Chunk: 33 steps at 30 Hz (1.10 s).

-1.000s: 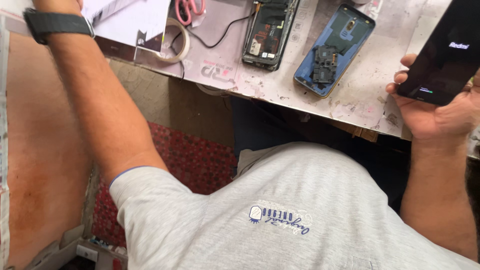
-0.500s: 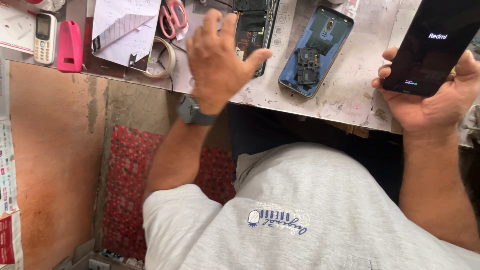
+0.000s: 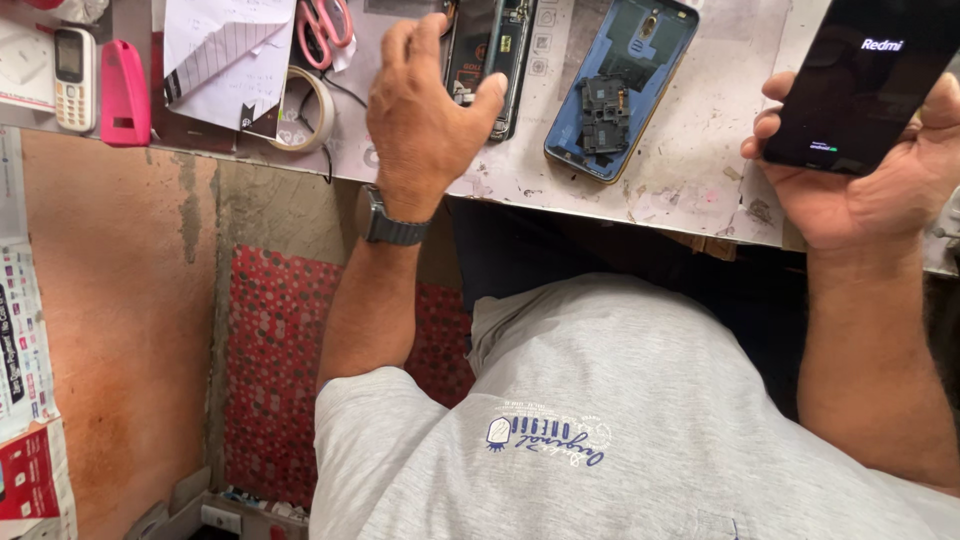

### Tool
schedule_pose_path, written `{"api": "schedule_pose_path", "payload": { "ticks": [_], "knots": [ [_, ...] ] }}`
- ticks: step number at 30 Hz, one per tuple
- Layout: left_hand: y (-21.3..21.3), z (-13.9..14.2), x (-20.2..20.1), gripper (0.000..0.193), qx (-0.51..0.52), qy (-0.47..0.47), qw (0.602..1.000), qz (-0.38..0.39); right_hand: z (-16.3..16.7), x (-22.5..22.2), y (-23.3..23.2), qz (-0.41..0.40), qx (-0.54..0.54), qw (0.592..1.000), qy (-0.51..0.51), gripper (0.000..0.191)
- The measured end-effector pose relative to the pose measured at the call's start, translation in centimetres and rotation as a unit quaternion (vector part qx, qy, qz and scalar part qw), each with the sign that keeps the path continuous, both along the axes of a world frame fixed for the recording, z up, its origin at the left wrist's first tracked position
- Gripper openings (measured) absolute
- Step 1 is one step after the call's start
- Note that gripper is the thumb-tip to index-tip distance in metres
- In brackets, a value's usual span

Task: The person uses a green-handled screwdriver to adjust internal components of a disassembled Redmi smartphone, then powers it on and navigates the touchscreen to open the camera app. The phone boots to the MIUI home screen and the camera interface is accessed.

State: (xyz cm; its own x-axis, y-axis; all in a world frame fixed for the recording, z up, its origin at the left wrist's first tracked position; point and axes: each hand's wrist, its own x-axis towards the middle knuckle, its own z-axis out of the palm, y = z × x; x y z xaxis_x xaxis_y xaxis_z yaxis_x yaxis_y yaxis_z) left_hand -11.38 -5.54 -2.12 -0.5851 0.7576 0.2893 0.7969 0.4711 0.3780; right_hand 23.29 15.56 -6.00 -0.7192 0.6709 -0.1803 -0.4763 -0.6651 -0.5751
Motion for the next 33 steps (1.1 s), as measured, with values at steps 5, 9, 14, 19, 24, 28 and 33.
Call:
{"api": "schedule_pose_path", "payload": {
  "ticks": [5,9,14,19,24,28,33],
  "knots": [
    [-1.2,0.5,-0.4,0.065,0.04,0.007,0.999,-0.018,-0.1,0.2,-0.4,-0.039,-0.013,0.998,-0.055,0.07],
    [-1.6,0.1,-0.1,0.066,0.049,0.021,0.998,-0.027,-0.4,0.2,-0.4,-0.037,-0.013,0.997,-0.07,0.062],
    [-0.8,-1.0,1.1,0.073,0.01,0.041,0.999,-0.025,-0.7,0.3,-0.3,-0.038,-0.024,0.997,-0.068,0.061],
    [0.0,-2.0,2.4,0.081,0.016,0.097,0.995,-0.008,-0.5,0.3,-0.2,-0.039,-0.02,0.997,-0.069,0.06],
    [0.2,-1.8,2.8,0.08,-0.006,0.097,0.995,0.019,-0.2,0.4,-0.5,-0.018,0.004,0.998,-0.058,0.065],
    [0.3,-1.7,3.2,0.075,-0.016,0.102,0.994,0.041,-0.2,0.4,-0.2,0.006,-0.002,1.0,-0.028,0.068],
    [0.6,-1.8,3.0,0.073,-0.021,0.106,0.993,0.055,-0.4,0.4,0.2,0.032,-0.004,0.999,0.004,0.065]
  ]
}}
